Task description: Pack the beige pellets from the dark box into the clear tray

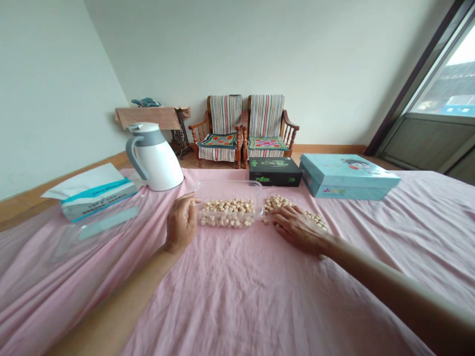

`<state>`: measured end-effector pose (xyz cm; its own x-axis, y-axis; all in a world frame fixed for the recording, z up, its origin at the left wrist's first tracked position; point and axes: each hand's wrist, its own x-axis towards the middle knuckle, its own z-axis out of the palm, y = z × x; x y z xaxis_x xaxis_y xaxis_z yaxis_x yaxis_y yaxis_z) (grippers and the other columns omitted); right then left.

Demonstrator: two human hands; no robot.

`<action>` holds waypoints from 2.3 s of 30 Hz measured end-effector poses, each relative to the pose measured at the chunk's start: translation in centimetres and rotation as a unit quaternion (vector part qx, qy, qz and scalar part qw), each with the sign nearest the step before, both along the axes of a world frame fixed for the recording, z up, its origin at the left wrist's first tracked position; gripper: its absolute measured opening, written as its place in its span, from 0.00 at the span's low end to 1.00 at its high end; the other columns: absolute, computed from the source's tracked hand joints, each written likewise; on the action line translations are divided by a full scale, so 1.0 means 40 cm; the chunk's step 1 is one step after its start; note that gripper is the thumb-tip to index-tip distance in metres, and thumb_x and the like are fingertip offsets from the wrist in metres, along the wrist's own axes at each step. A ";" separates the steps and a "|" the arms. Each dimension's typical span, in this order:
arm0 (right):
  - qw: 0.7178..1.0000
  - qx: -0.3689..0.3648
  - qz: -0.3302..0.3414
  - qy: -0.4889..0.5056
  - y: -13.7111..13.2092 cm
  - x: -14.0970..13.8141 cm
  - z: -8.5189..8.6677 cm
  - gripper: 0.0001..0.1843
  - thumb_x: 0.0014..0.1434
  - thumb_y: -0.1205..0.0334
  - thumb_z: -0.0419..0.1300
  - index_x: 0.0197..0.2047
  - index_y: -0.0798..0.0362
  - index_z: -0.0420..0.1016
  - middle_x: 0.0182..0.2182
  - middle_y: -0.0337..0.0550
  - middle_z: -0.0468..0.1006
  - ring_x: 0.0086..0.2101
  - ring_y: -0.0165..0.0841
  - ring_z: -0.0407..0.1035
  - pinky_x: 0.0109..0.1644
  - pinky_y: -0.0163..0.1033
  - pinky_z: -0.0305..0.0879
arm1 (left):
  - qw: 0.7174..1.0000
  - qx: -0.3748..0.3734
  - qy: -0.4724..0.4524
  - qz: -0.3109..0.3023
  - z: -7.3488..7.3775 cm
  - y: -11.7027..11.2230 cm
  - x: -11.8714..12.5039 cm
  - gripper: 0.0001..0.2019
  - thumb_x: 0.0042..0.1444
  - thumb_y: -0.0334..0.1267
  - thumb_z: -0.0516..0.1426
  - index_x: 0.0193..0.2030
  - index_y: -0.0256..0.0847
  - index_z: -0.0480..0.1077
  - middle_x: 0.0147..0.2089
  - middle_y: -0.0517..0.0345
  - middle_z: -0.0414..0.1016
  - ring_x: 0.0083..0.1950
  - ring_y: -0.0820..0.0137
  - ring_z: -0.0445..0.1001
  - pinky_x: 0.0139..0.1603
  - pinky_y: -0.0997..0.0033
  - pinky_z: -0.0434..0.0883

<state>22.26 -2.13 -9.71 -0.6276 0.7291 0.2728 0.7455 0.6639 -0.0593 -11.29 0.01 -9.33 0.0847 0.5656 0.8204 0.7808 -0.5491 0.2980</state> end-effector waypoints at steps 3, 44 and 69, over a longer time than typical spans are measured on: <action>0.999 -0.001 -0.015 0.034 0.018 0.011 0.016 0.14 0.63 0.64 0.50 0.49 0.53 0.72 0.50 0.51 0.72 0.52 0.39 0.63 0.56 0.47 0.56 | 1.000 -0.005 -0.002 0.003 -0.002 0.000 -0.001 0.14 0.64 0.36 0.43 0.39 0.39 0.69 0.42 0.48 0.74 0.53 0.62 0.71 0.56 0.59 0.67; 0.980 -0.039 -0.194 0.005 0.018 -0.133 0.054 0.07 0.54 0.60 0.55 0.33 0.54 0.72 0.30 0.50 0.78 0.34 0.40 0.70 0.37 0.39 0.57 | 1.000 -0.002 -0.002 -0.001 -0.002 0.004 -0.003 0.15 0.64 0.36 0.43 0.39 0.39 0.70 0.42 0.49 0.74 0.52 0.63 0.71 0.55 0.60 0.68; 0.950 -0.072 -0.176 0.247 0.070 -0.109 0.057 0.09 0.49 0.72 0.54 0.30 0.55 0.74 0.25 0.42 0.76 0.29 0.31 0.70 0.34 0.34 0.60 | 1.000 0.014 0.005 0.003 -0.006 0.006 -0.004 0.14 0.64 0.34 0.44 0.39 0.36 0.70 0.42 0.47 0.75 0.51 0.62 0.72 0.54 0.60 0.68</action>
<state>17.91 0.68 -7.42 -0.1591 0.9225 0.3518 0.7772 0.3368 -0.5316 -11.47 0.27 -9.59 0.0894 0.5425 0.8353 0.7862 -0.5533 0.2752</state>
